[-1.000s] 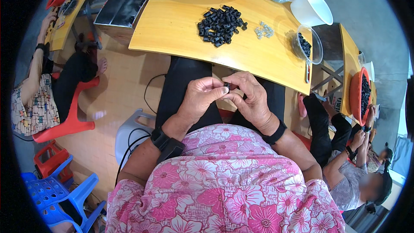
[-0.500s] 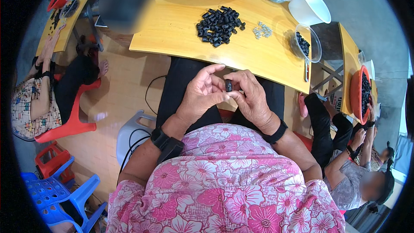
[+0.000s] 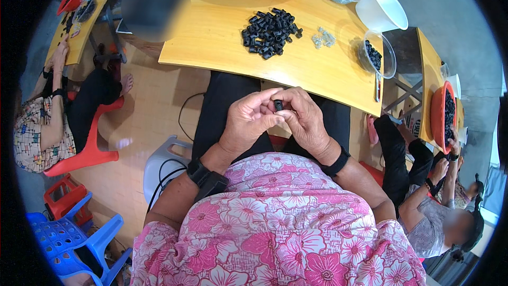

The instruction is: The worker is manually assembling small black plastic components by hand at a workbench.

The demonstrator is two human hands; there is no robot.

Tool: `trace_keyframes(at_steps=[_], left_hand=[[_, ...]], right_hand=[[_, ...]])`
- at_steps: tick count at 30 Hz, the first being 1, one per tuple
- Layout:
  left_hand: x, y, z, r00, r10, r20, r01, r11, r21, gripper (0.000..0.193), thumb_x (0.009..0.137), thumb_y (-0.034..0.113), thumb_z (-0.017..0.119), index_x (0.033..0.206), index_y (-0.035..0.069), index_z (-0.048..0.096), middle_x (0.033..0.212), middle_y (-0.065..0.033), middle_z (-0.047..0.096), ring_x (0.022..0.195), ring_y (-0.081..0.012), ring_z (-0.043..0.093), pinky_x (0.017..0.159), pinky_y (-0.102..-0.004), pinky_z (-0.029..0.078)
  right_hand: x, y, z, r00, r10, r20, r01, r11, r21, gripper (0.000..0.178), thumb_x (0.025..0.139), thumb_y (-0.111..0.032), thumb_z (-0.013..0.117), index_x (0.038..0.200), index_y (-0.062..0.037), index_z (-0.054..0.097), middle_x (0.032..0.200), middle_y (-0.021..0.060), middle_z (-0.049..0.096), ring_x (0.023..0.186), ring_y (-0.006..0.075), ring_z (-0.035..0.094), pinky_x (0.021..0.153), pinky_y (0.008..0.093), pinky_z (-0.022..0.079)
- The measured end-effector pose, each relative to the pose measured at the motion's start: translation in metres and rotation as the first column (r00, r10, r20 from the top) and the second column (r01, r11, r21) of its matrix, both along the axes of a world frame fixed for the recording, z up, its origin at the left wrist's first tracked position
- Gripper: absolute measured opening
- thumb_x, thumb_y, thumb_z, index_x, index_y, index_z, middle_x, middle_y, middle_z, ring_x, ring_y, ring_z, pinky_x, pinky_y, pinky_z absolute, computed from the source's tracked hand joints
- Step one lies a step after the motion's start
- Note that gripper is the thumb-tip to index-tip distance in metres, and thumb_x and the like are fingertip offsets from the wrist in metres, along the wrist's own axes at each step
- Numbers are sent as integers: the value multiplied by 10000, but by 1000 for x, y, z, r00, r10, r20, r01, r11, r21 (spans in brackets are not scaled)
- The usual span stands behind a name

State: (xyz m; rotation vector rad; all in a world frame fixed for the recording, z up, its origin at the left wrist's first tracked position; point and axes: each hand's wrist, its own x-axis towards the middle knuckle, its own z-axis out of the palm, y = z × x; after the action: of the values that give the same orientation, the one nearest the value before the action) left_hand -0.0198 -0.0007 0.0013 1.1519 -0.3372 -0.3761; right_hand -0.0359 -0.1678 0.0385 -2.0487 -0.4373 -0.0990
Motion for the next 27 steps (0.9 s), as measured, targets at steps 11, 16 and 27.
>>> trace_keyframes(at_steps=[11,16,27], left_hand=[[-2,5,0,986,-60,-153,66,997,36,521,819,-42,624,1315,7,472,972,-33,570,869,-70,541,798,-219,465],[1,-3,3,987,-43,-153,49,998,37,440,812,-54,624,1242,4,546,944,-22,584,852,-74,553,800,-215,466],[5,-2,2,980,-30,-198,40,998,45,397,838,-51,586,1231,-11,547,945,-24,585,850,-72,550,796,-217,462]], right_hand=[[31,-90,53,807,-420,415,523,835,-173,290,740,16,662,1019,-38,604,832,100,574,764,258,570,710,326,476],[54,-156,58,723,-555,411,666,719,-201,320,743,2,673,1052,-46,607,813,109,569,707,226,572,667,307,475],[91,-92,20,904,-364,223,415,873,-257,247,727,5,651,970,-36,650,859,143,609,747,298,602,662,363,490]])
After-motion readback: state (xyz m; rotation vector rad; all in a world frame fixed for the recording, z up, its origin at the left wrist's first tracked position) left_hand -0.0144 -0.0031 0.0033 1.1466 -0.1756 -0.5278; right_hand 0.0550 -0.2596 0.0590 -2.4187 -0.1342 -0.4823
